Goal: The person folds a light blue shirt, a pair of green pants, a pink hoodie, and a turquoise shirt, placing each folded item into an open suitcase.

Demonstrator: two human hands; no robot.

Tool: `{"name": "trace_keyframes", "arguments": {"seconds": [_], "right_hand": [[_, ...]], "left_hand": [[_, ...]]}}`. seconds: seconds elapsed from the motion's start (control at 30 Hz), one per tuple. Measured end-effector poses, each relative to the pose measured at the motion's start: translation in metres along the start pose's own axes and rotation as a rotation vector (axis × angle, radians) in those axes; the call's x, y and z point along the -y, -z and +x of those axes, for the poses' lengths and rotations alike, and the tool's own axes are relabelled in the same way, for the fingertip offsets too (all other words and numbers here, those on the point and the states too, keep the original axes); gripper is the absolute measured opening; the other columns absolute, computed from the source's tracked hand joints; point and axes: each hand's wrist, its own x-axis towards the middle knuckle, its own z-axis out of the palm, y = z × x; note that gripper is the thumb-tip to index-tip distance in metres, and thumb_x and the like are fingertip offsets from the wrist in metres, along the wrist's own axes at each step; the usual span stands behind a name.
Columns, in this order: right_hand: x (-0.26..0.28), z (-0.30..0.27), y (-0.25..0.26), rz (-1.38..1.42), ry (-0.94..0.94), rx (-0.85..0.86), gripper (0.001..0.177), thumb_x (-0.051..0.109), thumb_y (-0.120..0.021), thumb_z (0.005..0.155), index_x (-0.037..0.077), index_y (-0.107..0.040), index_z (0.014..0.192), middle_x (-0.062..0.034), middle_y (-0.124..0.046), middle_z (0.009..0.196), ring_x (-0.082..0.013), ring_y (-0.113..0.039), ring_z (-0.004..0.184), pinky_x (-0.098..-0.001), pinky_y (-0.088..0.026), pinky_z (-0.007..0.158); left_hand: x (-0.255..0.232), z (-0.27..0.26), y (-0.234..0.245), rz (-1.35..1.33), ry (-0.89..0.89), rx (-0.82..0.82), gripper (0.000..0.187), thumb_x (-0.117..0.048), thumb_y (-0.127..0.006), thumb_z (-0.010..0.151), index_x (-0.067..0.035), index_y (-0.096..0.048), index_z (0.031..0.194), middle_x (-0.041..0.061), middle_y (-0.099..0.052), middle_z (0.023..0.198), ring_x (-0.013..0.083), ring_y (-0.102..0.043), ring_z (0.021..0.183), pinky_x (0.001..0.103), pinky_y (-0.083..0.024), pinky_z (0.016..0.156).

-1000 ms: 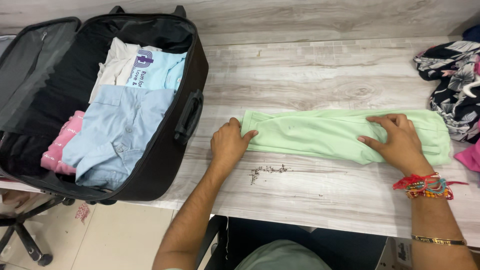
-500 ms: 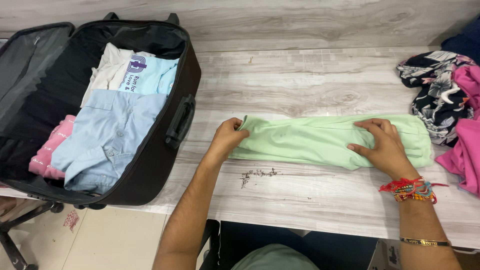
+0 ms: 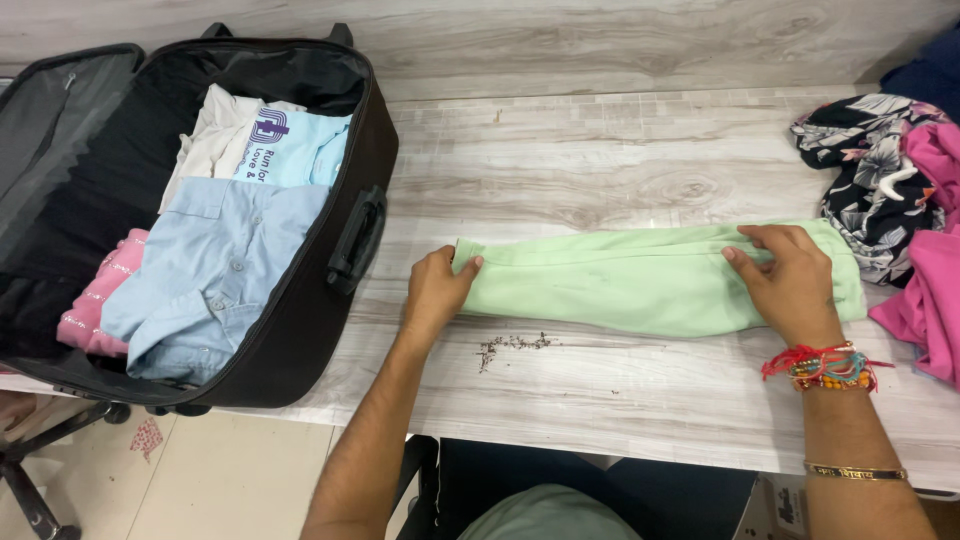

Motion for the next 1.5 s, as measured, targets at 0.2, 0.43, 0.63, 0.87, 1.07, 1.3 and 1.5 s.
{"name": "trace_keyframes", "arguments": {"seconds": [0.2, 0.43, 0.63, 0.87, 1.07, 1.3, 1.5], "right_hand": [[0.009, 0.005, 0.006, -0.369, 0.339, -0.201, 0.024, 0.025, -0.079, 0.104, 0.007, -0.074, 0.118, -0.0109, -0.069, 0.119, -0.0304, -0.063, 0.111, -0.0410, -0.053, 0.094], [-0.001, 0.012, -0.004, -0.458, 0.389, 0.058, 0.032, 0.034, -0.079, 0.086, 0.015, -0.079, 0.112, -0.0079, -0.070, 0.120, -0.0302, -0.061, 0.114, -0.0458, -0.047, 0.089], [-0.013, 0.018, -0.004, -0.347, 0.410, 0.023, 0.023, 0.038, -0.071, 0.093, 0.022, -0.076, 0.108, -0.0002, -0.069, 0.125, -0.0266, -0.059, 0.124, -0.0438, -0.047, 0.103], [-0.009, 0.036, 0.008, -0.517, 0.300, 0.177, 0.026, 0.041, -0.076, 0.086, 0.019, -0.077, 0.099, -0.0005, -0.070, 0.106, -0.0255, -0.062, 0.115, -0.0447, -0.044, 0.094], [-0.009, 0.069, 0.010, -0.298, 0.161, 0.230, 0.043, 0.052, -0.070, 0.092, 0.013, -0.073, 0.108, -0.0141, -0.074, 0.090, -0.0333, -0.071, 0.082, -0.0445, -0.055, 0.076], [-0.002, 0.074, -0.013, -0.621, 0.214, 0.242, 0.049, 0.063, -0.068, 0.090, 0.016, -0.077, 0.101, -0.0122, -0.075, 0.080, -0.0342, -0.073, 0.078, -0.0470, -0.056, 0.069], [0.008, 0.064, -0.012, -0.677, 0.316, 0.040, 0.050, 0.058, -0.070, 0.089, 0.015, -0.075, 0.115, -0.0072, -0.074, 0.116, -0.0297, -0.068, 0.107, -0.0499, -0.049, 0.088]], "left_hand": [[-0.021, -0.020, -0.002, 0.158, 0.003, -0.128, 0.038, -0.032, -0.060, 0.103, 0.005, -0.066, 0.095, 0.019, -0.069, 0.070, 0.0316, -0.068, 0.064, 0.047, -0.054, 0.060], [-0.015, -0.009, 0.000, 0.306, 0.045, -0.073, 0.035, -0.033, -0.060, 0.100, 0.002, -0.064, 0.098, 0.018, -0.069, 0.066, 0.0331, -0.071, 0.062, 0.047, -0.056, 0.059], [-0.007, -0.012, -0.004, 0.375, 0.010, -0.099, 0.035, -0.032, -0.058, 0.102, 0.001, -0.064, 0.094, 0.018, -0.068, 0.067, 0.0357, -0.071, 0.063, 0.050, -0.055, 0.058], [-0.010, -0.019, 0.003, 0.307, 0.061, -0.097, 0.040, -0.035, -0.057, 0.103, 0.002, -0.062, 0.090, 0.021, -0.068, 0.073, 0.0379, -0.069, 0.068, 0.051, -0.055, 0.067], [-0.007, -0.015, 0.011, 0.396, 0.090, -0.103, 0.041, -0.037, -0.058, 0.102, 0.002, -0.066, 0.093, 0.022, -0.071, 0.078, 0.0410, -0.070, 0.078, 0.052, -0.054, 0.070], [0.009, -0.014, 0.002, 0.581, 0.080, -0.152, 0.039, -0.036, -0.059, 0.102, 0.002, -0.064, 0.108, 0.021, -0.072, 0.084, 0.0360, -0.073, 0.077, 0.047, -0.057, 0.067], [0.008, -0.010, -0.007, 0.719, -0.087, -0.341, 0.041, -0.035, -0.068, 0.094, 0.005, -0.065, 0.101, 0.024, -0.066, 0.096, 0.0376, -0.072, 0.080, 0.043, -0.059, 0.058]]}}
